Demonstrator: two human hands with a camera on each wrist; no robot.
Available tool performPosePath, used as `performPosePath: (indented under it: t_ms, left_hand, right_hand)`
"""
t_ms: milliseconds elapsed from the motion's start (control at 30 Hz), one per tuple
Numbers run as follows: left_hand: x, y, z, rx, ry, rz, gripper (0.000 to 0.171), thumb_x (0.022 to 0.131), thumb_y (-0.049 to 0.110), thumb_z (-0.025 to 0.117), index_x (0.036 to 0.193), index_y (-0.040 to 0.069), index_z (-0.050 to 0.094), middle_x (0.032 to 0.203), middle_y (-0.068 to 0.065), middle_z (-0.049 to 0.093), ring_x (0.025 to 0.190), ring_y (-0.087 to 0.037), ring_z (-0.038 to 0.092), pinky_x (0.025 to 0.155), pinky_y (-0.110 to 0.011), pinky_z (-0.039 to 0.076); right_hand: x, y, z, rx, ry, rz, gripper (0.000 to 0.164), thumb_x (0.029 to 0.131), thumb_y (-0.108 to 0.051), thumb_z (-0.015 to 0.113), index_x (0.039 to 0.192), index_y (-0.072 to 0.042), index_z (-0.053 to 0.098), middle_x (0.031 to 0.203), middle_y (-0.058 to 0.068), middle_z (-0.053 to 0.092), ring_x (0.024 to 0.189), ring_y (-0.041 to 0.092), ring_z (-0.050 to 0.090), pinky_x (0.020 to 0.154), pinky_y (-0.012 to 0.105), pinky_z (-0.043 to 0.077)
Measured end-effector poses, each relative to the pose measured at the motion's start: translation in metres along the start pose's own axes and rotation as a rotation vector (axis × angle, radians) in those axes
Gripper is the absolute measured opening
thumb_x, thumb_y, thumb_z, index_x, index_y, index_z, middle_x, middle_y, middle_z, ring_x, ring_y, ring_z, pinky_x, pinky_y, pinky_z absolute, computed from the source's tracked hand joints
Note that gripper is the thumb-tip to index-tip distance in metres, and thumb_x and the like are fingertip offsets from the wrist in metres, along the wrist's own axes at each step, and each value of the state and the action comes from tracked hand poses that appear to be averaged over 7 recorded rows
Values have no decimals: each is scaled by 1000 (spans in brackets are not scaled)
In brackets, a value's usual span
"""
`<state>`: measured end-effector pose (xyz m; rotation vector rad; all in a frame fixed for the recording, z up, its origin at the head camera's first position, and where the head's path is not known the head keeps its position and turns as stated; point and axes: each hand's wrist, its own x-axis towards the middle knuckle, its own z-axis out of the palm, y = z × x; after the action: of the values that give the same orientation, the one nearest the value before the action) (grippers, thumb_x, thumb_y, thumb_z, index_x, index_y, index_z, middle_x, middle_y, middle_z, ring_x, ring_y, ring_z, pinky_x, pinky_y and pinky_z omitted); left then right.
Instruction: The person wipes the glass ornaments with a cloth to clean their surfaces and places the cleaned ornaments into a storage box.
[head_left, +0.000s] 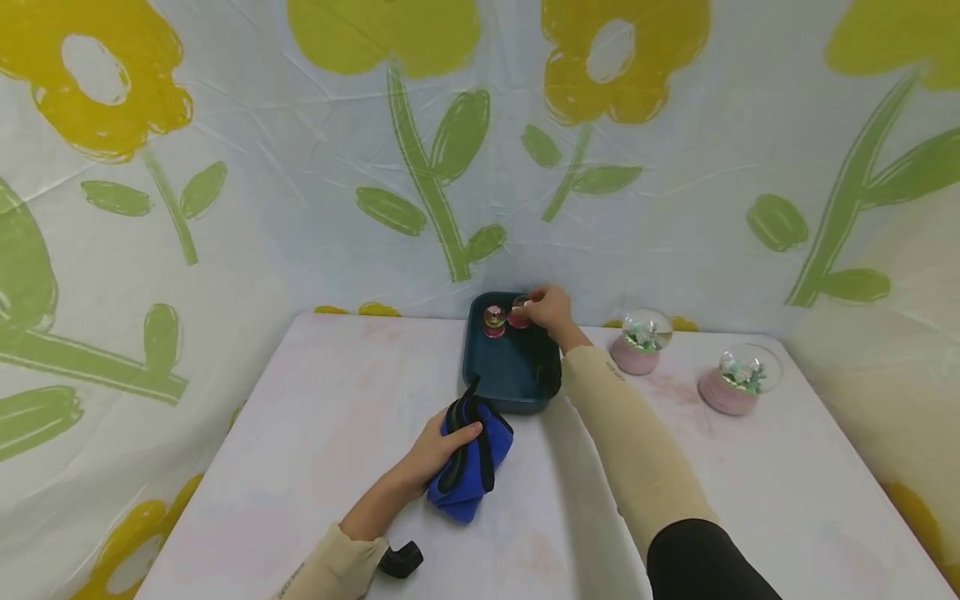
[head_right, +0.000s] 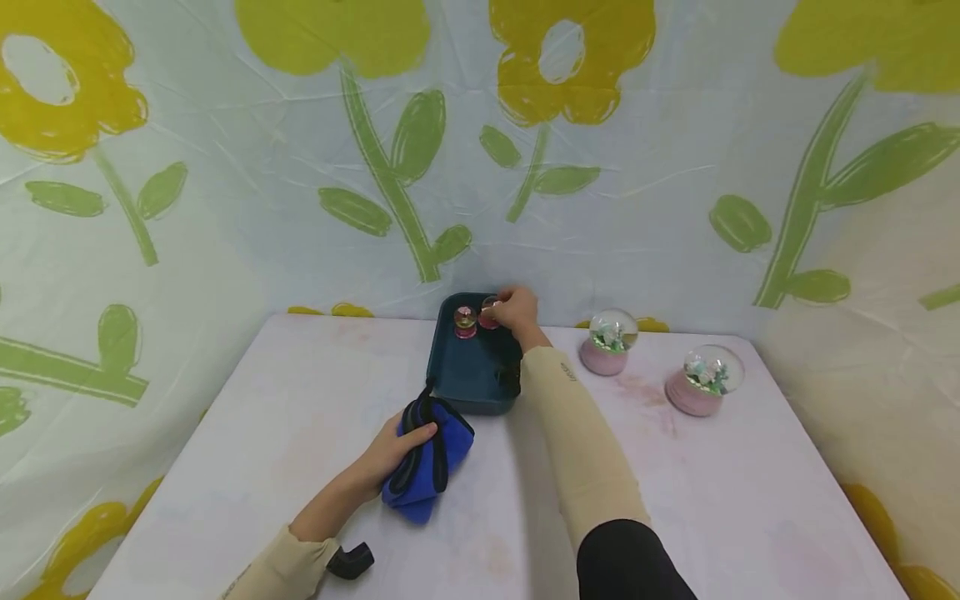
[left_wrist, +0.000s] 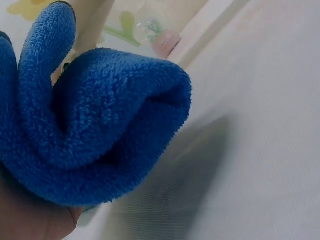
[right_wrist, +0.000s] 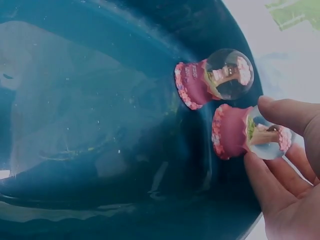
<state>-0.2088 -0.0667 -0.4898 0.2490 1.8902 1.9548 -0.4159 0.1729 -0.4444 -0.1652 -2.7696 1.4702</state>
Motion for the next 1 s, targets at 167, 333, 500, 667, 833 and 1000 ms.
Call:
performPosePath:
  t_ms: [167, 333, 500, 667, 833, 1000]
  left_hand:
    - [-1, 2, -1, -3, 19, -27, 54, 93, 38, 64, 133, 6, 48, 114, -11, 60, 103, -23, 58, 88, -34, 47]
    - [-2, 6, -3, -24, 31, -36, 54, 93, 37, 64, 133, 4, 47, 114, -12, 59, 102, -23, 58, 87, -33, 47]
    - [-3, 8, -6, -21, 45, -16, 55, 92, 37, 65, 133, 4, 47, 115, -11, 59, 104, -23, 57, 89, -34, 46]
    - [-5, 9, -8, -13, 50, -26, 58, 92, 38, 65, 136, 5, 45, 118, -11, 58, 107, -23, 55, 92, -35, 43]
    - [-6, 11, -10, -16, 45, -16, 59, 92, 39, 64, 136, 4, 45, 118, -12, 58, 107, -25, 55, 92, -36, 44]
    - [-7, 10, -10, -14, 57, -15, 57, 93, 38, 64, 134, 3, 46, 116, -12, 59, 106, -24, 56, 91, -35, 44]
  right_hand:
    - [4, -3, 1, -30, -8, 8, 47, 78, -15, 79, 116, 8, 63, 115, 23, 61, 103, 35, 55, 87, 44, 48]
    - [6, -6, 1, -71, -25, 1, 47, 78, -16, 79, 116, 7, 63, 115, 22, 61, 104, 36, 54, 87, 44, 48]
    - [5, -3, 4, -102, -28, -5, 46, 79, -17, 79, 115, 6, 64, 115, 22, 61, 106, 36, 52, 88, 45, 47]
    - [2, 2, 9, -92, -39, -18, 46, 79, -17, 79, 116, 5, 65, 114, 21, 62, 109, 35, 53, 88, 44, 47]
    - [0, 5, 14, -38, 4, -38, 50, 75, -14, 83, 117, 6, 64, 111, 22, 64, 104, 34, 57, 86, 43, 49]
    - [0, 8, 22, -55, 40, -22, 48, 75, -15, 83, 115, 5, 65, 110, 21, 64, 104, 34, 56, 87, 42, 48]
